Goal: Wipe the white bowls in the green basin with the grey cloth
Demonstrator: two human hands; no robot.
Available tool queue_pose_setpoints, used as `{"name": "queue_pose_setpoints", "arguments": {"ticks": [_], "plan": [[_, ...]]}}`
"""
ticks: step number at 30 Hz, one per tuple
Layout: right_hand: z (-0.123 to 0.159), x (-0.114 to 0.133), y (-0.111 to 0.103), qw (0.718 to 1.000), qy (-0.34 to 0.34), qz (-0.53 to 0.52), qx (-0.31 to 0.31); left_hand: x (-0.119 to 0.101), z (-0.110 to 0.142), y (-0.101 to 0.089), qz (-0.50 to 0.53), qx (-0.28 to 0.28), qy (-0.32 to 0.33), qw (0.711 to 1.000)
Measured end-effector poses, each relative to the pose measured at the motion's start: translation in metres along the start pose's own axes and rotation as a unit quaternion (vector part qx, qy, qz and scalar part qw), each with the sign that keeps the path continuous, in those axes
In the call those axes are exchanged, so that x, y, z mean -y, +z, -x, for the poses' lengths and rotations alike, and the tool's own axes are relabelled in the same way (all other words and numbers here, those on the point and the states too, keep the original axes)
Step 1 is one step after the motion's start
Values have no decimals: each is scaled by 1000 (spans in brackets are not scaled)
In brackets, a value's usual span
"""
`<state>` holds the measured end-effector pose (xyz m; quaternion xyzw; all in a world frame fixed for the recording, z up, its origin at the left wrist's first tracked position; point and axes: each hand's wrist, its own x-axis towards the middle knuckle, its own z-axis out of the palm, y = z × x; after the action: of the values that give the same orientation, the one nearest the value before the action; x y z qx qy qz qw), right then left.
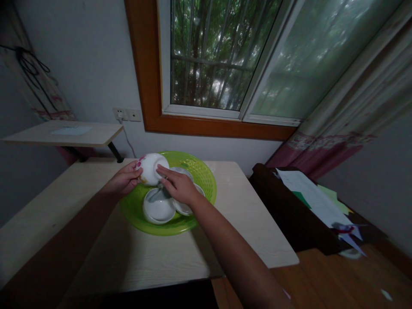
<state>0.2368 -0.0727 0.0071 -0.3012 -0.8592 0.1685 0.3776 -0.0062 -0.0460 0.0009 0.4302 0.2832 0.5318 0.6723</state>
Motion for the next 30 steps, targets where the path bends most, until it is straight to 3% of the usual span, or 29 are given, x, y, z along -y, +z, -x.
{"name": "queue_pose_setpoints", "arguments": {"ticks": [5, 10, 12, 19, 25, 30], "plan": [[-2, -9, 1, 998, 37, -6, -46, 0, 0, -1, 18, -24, 13, 999], [-4, -16, 2, 987, 98, 61, -112, 0, -2, -2, 20, -38, 24, 999], [-4, -19, 3, 986, 105, 101, -80, 1, -3, -2, 21, -47, 33, 998], [-1, -20, 11, 964, 41, 231, 124, 1, -3, -1, 35, -59, 51, 996], [1, -20, 13, 946, 80, 259, 176, 0, -3, 0, 29, -50, 44, 997], [1, -21, 18, 943, 69, 261, 194, 0, -3, 0, 27, -40, 37, 998]]}}
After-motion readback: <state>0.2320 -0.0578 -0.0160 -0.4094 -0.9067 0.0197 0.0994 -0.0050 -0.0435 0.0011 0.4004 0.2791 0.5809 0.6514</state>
